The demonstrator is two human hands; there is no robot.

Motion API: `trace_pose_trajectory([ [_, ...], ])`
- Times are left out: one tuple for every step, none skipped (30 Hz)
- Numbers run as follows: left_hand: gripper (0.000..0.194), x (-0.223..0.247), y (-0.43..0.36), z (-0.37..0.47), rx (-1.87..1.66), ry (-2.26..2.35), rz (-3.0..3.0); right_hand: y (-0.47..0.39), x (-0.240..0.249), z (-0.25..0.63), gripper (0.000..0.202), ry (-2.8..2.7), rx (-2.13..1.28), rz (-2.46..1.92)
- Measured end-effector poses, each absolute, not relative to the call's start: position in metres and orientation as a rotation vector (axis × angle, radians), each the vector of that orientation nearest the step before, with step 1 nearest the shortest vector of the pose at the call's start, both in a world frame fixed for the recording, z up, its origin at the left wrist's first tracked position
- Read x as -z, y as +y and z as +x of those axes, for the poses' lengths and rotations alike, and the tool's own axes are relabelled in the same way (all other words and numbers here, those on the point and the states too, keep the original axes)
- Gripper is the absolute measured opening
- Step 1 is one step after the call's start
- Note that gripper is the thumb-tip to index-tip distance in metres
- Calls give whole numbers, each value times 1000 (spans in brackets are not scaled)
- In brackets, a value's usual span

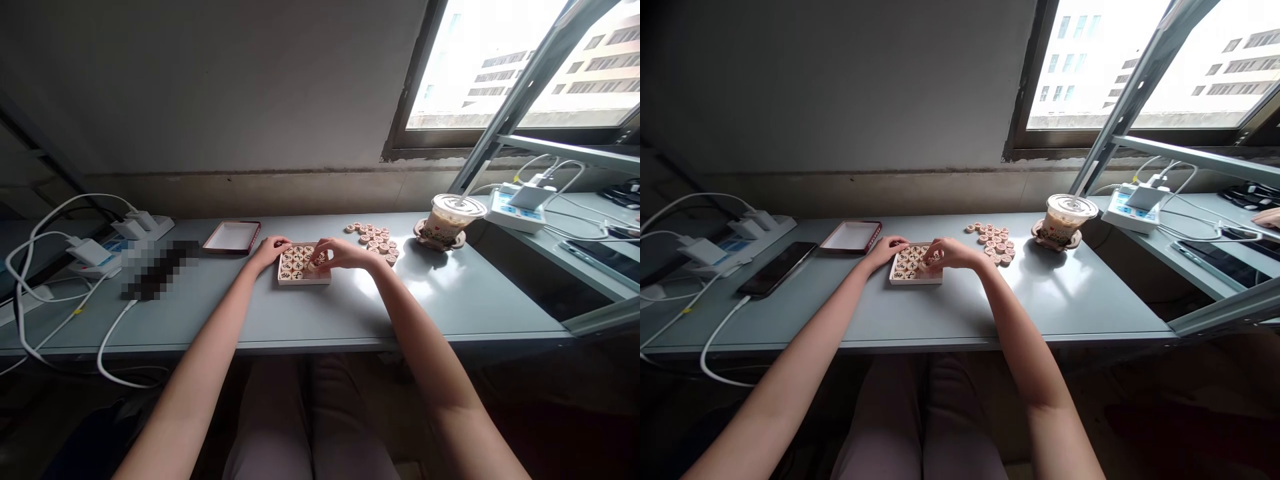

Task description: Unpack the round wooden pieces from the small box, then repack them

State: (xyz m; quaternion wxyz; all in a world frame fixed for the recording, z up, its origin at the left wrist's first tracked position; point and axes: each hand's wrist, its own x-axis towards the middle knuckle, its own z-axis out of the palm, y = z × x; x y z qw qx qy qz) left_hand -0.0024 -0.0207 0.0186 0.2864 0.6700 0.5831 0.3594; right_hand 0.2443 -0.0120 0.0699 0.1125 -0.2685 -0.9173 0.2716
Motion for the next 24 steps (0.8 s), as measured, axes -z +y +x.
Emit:
trace_pose_trajectory([
  [31, -18, -20, -3, -960, 1559, 1789, -15, -70, 241, 27, -2719, -816, -777],
  [31, -18, -20, -3, -959, 1560, 1787, -17, -70, 238, 26, -2742, -815, -781],
  [31, -18, -20, -3, -957, 1563, 1787, -19, -71, 236, 26, -2756, -807, -790],
  [31, -17, -20, -3, -955, 1566, 1788, -21, -71, 235, 27, -2765, -801, -797],
  [31, -17, -20, -4, -954, 1570, 1791, -22, -71, 235, 28, -2772, -802, -796],
  [31, -17, -19, -4, -954, 1570, 1795, -22, -72, 235, 28, -2778, -808, -787],
  [31, -17, -20, -4, -955, 1568, 1799, -23, -72, 235, 28, -2784, -818, -774],
  [31, -17, -20, -4, -957, 1566, 1802, -23, -73, 236, 29, -2788, -829, -764],
  [31, -17, -20, -4, -960, 1564, 1806, -23, -73, 237, 28, -2789, -841, -760],
  [31, -17, -20, -4, -964, 1564, 1810, -22, -73, 237, 28, -2787, -854, -759],
  [30, -17, -20, -4, -965, 1565, 1816, -22, -73, 237, 27, -2781, -867, -761],
  [30, -17, -20, -4, -966, 1566, 1823, -22, -72, 237, 26, -2772, -878, -770],
  [30, -17, -20, -4, -968, 1568, 1829, -21, -72, 237, 24, -2764, -881, -781],
  [30, -17, -20, -4, -971, 1570, 1830, -21, -71, 237, 20, -2758, -866, -789],
  [30, -16, -20, -4, -974, 1570, 1828, -21, -70, 236, 16, -2757, -832, -791],
  [30, -16, -20, -3, -978, 1569, 1824, -21, -70, 236, 13, -2757, -788, -787],
  [30, -16, -20, -3, -981, 1567, 1821, -21, -69, 235, 11, -2759, -750, -776],
  [30, -16, -20, -3, -985, 1565, 1816, -21, -69, 235, 9, -2766, -732, -759],
  [30, -15, -20, -3, -987, 1565, 1813, -20, -69, 236, 10, -2773, -738, -735],
  [30, -15, -20, -3, -989, 1566, 1809, -19, -69, 237, 11, -2776, -755, -712],
  [30, -15, -20, -3, -987, 1568, 1805, -17, -69, 239, 12, -2767, -759, -700],
  [31, -15, -20, -3, -981, 1571, 1801, -15, -68, 241, 14, -2735, -717, -719],
  [31, -15, -19, -4, -973, 1574, 1800, -12, -67, 244, 15, -2680, -615, -781],
  [31, -15, -19, -4, -963, 1574, 1803, -8, -64, 248, 18, -2602, -462, -886],
])
